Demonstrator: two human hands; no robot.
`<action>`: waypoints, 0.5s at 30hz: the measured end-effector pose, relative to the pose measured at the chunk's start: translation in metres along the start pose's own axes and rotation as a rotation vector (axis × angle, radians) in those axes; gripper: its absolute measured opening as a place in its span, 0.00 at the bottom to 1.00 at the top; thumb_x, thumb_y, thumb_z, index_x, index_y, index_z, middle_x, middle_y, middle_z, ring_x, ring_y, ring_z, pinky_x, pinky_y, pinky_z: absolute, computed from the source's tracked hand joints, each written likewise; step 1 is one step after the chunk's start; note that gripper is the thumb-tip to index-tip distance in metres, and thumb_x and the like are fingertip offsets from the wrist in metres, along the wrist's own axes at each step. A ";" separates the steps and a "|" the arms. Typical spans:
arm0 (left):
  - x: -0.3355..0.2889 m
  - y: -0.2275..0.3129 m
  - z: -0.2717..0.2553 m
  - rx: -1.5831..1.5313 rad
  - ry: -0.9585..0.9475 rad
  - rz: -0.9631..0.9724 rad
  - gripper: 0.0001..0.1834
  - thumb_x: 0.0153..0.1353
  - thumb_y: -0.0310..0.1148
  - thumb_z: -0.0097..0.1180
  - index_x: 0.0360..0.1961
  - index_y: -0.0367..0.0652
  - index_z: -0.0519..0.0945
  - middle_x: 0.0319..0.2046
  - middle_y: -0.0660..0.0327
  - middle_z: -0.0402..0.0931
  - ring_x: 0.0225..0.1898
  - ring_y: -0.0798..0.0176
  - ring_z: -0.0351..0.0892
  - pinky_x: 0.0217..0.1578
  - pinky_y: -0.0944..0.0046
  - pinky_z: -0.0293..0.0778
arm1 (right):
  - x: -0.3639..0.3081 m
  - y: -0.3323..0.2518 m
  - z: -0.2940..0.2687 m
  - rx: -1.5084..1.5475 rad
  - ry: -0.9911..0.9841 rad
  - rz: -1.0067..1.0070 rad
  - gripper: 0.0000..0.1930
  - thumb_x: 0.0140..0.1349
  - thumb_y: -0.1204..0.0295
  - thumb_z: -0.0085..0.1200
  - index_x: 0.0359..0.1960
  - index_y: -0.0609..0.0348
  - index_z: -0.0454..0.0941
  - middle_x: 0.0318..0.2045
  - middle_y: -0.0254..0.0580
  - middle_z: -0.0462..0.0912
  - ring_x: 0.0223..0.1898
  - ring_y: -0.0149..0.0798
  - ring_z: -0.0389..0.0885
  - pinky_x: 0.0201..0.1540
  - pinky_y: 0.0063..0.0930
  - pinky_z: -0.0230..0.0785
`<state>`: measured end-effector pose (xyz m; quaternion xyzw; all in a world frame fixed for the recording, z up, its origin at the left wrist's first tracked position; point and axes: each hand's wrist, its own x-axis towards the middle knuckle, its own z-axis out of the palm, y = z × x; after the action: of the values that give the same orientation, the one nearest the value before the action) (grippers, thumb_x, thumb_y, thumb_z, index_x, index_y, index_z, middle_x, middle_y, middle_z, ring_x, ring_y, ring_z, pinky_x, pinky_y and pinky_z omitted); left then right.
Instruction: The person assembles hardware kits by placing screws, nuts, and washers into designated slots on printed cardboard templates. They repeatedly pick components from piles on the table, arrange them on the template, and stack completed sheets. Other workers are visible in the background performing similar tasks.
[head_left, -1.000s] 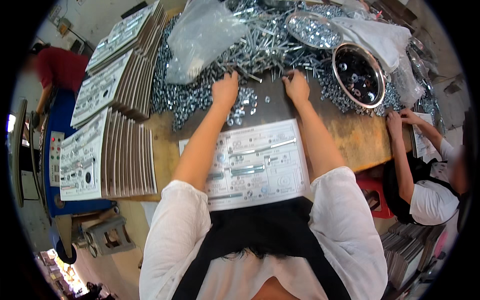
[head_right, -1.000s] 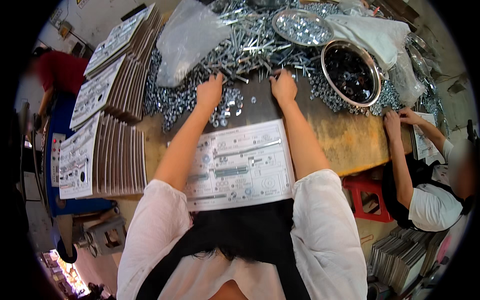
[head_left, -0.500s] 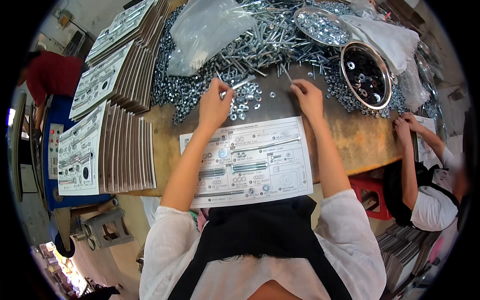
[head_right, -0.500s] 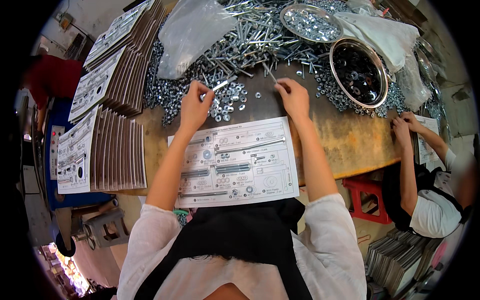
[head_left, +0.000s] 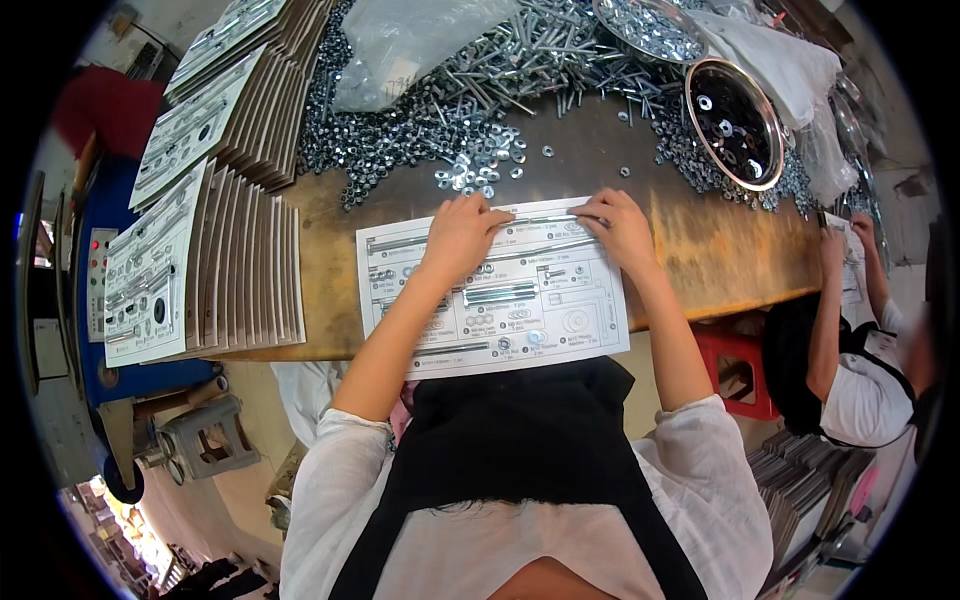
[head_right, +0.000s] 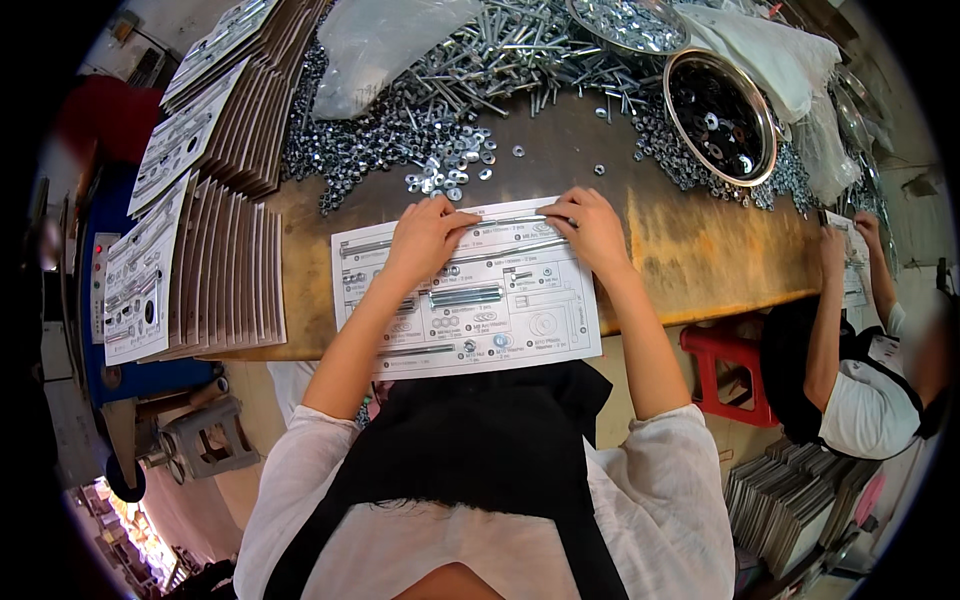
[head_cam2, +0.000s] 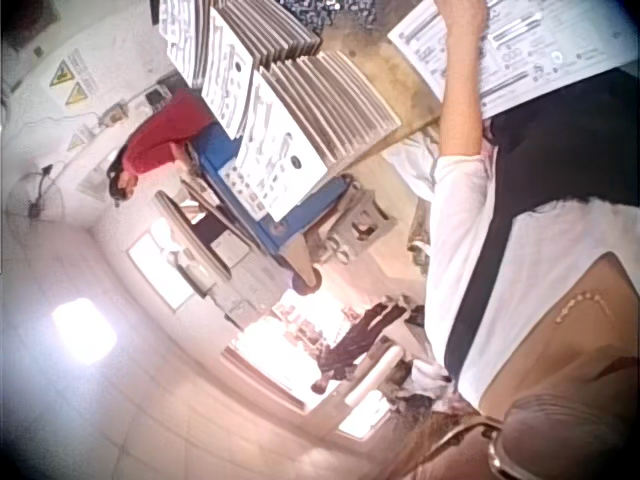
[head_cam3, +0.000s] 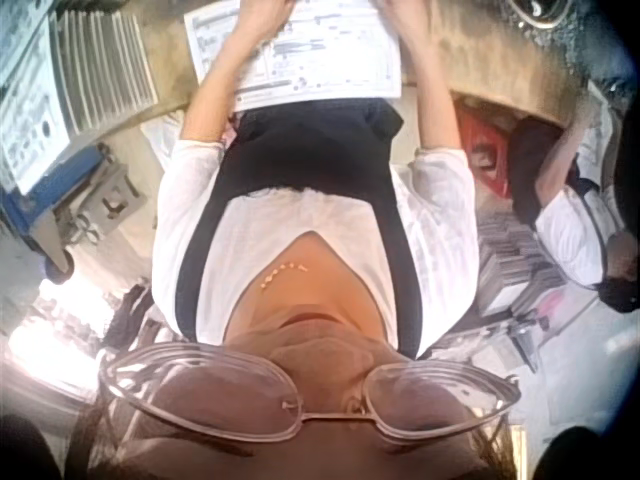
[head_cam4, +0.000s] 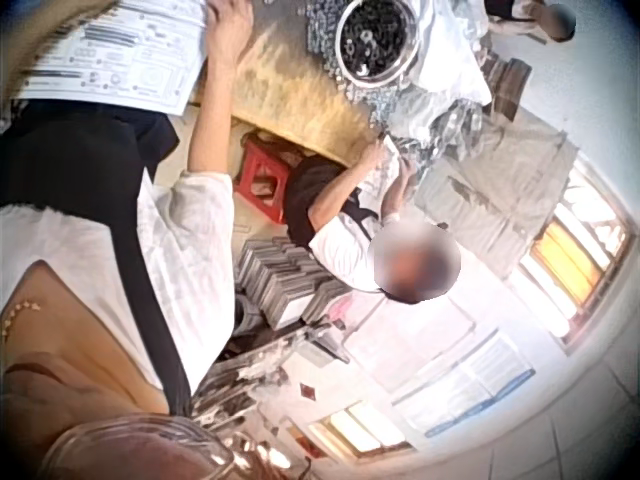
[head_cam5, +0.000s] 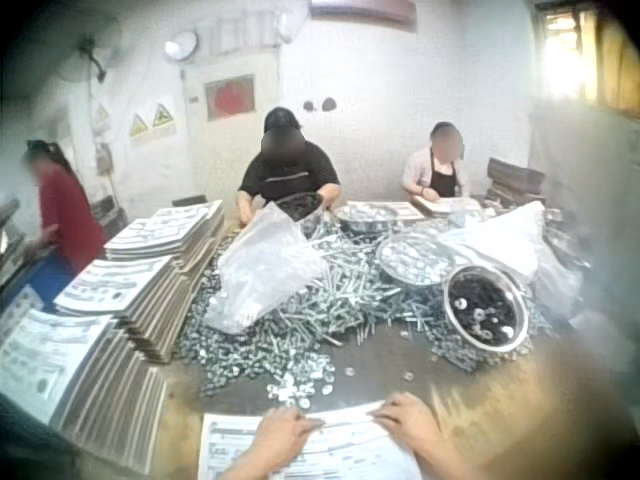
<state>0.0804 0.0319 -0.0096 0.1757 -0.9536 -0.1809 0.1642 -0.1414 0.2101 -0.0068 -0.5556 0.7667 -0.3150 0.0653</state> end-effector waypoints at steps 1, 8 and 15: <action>0.002 0.000 -0.001 -0.008 -0.022 -0.009 0.12 0.61 0.31 0.59 0.45 0.59 0.87 0.34 0.65 0.74 0.40 0.59 0.74 0.44 0.60 0.68 | 0.001 0.002 0.001 -0.008 -0.006 -0.002 0.10 0.56 0.74 0.63 0.40 0.49 0.88 0.34 0.33 0.80 0.38 0.38 0.75 0.42 0.31 0.71; -0.001 -0.001 -0.001 -0.023 -0.021 -0.018 0.12 0.62 0.33 0.60 0.45 0.60 0.88 0.33 0.64 0.73 0.39 0.59 0.74 0.43 0.59 0.69 | 0.000 -0.002 0.001 0.081 -0.022 0.059 0.09 0.56 0.74 0.63 0.38 0.49 0.89 0.32 0.35 0.81 0.37 0.41 0.75 0.44 0.34 0.70; 0.000 0.004 -0.007 -0.064 -0.055 -0.069 0.14 0.61 0.34 0.60 0.49 0.54 0.86 0.36 0.60 0.74 0.40 0.55 0.74 0.44 0.57 0.71 | 0.001 -0.002 0.000 0.069 0.011 -0.027 0.09 0.58 0.73 0.62 0.40 0.49 0.88 0.37 0.38 0.81 0.40 0.43 0.78 0.46 0.34 0.72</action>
<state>0.0817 0.0332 -0.0016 0.1980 -0.9449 -0.2216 0.1374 -0.1407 0.2088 -0.0053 -0.5617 0.7481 -0.3452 0.0757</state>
